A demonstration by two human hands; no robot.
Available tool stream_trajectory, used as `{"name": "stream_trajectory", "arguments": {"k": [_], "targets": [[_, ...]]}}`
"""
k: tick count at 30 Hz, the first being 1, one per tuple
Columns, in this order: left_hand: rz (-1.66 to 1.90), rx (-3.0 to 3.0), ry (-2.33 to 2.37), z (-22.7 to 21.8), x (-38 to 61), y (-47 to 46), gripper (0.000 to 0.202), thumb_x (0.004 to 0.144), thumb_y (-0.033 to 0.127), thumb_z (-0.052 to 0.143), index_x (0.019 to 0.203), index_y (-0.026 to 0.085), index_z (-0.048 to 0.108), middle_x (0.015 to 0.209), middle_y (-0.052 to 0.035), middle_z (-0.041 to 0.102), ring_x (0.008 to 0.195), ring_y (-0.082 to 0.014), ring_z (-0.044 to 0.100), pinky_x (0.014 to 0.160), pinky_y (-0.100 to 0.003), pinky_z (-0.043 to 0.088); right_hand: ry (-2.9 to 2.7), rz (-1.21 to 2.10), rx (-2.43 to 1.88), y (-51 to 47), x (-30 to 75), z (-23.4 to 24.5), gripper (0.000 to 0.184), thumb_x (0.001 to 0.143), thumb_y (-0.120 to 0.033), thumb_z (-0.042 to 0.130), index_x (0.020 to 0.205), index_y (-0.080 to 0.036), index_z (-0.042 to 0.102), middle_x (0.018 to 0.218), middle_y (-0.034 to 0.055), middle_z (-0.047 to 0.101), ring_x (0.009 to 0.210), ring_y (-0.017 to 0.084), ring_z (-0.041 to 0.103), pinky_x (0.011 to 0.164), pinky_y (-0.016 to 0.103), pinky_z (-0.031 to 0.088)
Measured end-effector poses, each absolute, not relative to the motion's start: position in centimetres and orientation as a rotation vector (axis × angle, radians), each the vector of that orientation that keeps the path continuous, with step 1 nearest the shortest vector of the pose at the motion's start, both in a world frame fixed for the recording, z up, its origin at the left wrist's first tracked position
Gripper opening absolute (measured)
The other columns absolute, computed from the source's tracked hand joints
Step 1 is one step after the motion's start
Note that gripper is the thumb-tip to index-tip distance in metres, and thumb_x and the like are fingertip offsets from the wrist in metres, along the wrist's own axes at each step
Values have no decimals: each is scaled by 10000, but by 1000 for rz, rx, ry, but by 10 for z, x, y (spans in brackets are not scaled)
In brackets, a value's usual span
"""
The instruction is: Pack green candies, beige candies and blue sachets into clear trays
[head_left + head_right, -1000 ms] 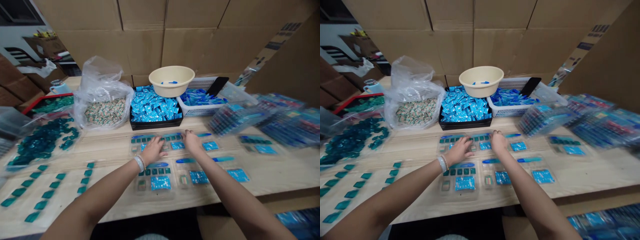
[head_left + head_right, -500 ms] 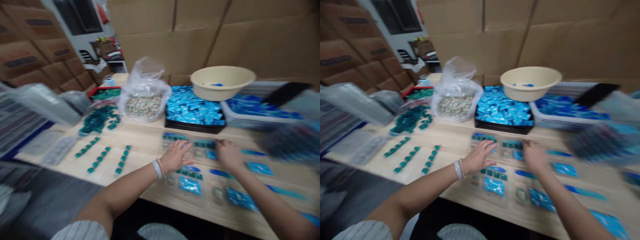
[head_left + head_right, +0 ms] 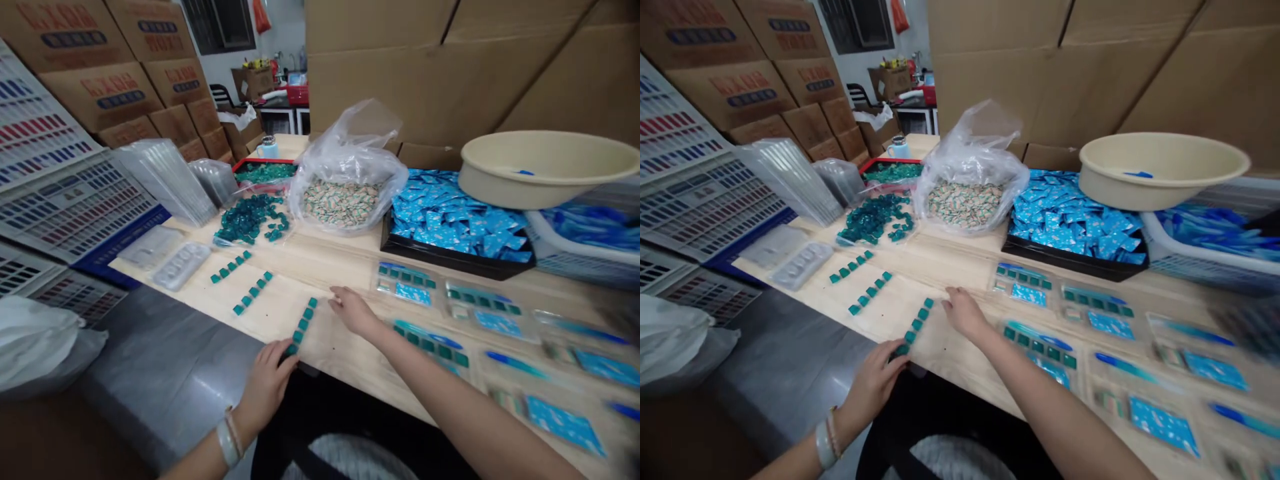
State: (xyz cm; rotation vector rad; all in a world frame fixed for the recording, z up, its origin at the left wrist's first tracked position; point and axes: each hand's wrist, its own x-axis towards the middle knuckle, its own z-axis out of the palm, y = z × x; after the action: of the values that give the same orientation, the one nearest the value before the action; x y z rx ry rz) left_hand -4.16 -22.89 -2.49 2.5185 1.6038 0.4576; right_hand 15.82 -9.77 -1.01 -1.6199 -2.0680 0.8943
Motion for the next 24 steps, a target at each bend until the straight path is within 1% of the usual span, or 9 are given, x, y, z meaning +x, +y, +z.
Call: {"name": "stream_trajectory", "arguments": {"k": [4, 6, 9, 12, 14, 17, 20, 22, 24], "targets": [[618, 2542, 1498, -21, -54, -216, 257, 805, 142, 408, 1000, 217, 557, 1119, -89, 540, 1018, -198, 514, 849, -362, 452, -1669, 1385, -1667, -103, 172, -16, 282, 829, -290, 358, 963, -141, 557, 768, 61, 604, 600, 122, 572, 538, 257, 478], [583, 2600, 1421, -23, -54, -208, 231, 791, 181, 453, 996, 211, 555, 1085, -83, 564, 986, -206, 531, 834, -372, 458, -1592, 1418, -1698, -108, 168, -12, 269, 829, -271, 362, 964, -131, 548, 705, 49, 593, 544, 121, 563, 492, 255, 469], [534, 2704, 1321, -27, -50, -205, 251, 781, 140, 435, 998, 212, 541, 991, -63, 608, 905, -197, 563, 818, -392, 452, -1581, 1253, -1764, -125, 157, 3, 266, 790, -258, 447, 988, -109, 545, 753, 85, 604, 643, 172, 584, 598, 325, 478], [574, 2771, 1215, -23, -45, -203, 313, 768, 98, 407, 1035, 224, 512, 941, -54, 622, 855, -188, 578, 796, -382, 449, -1945, 909, -1625, -157, 150, 20, 370, 715, -307, 547, 1034, -121, 531, 971, 140, 586, 901, 245, 539, 796, 402, 417], [666, 2795, 1149, -12, -39, -196, 308, 757, 129, 444, 1044, 226, 499, 926, -59, 622, 838, -199, 582, 771, -375, 453, -2312, 638, -1407, -179, 148, 26, 517, 691, -371, 557, 1144, -144, 458, 1059, 133, 565, 972, 264, 499, 822, 414, 399], [770, 2794, 1023, 12, -25, -176, 297, 738, 191, 506, 1032, 239, 497, 903, -51, 618, 817, -207, 585, 742, -359, 460, -2395, 415, -1416, -198, 154, 27, 521, 758, -294, 462, 1251, -178, 342, 1055, 85, 588, 931, 234, 516, 778, 382, 425], [977, 2680, 1070, 35, -1, -156, 447, 664, 319, 618, 1077, 237, 468, 1027, -78, 567, 953, -254, 537, 825, -418, 429, -2136, 444, -1478, -206, 180, 32, 444, 791, -170, 388, 1234, -150, 383, 1020, 99, 611, 918, 218, 539, 787, 370, 426], [1093, 2440, 1238, 46, 23, -146, 672, 581, 425, 667, 1160, 214, 398, 1122, -115, 503, 1023, -293, 490, 843, -470, 412, -1820, 611, -1427, -214, 209, 42, 385, 809, -188, 391, 1190, -176, 441, 1062, 92, 597, 966, 198, 537, 826, 359, 420], [960, 2104, 1290, 51, 59, -142, 721, 593, 464, 638, 1195, 193, 348, 1092, -117, 513, 948, -269, 534, 771, -450, 459, -1435, 866, -1337, -227, 246, 53, 315, 812, -253, 424, 1117, -216, 495, 1065, 58, 601, 972, 175, 550, 832, 348, 431]]}}
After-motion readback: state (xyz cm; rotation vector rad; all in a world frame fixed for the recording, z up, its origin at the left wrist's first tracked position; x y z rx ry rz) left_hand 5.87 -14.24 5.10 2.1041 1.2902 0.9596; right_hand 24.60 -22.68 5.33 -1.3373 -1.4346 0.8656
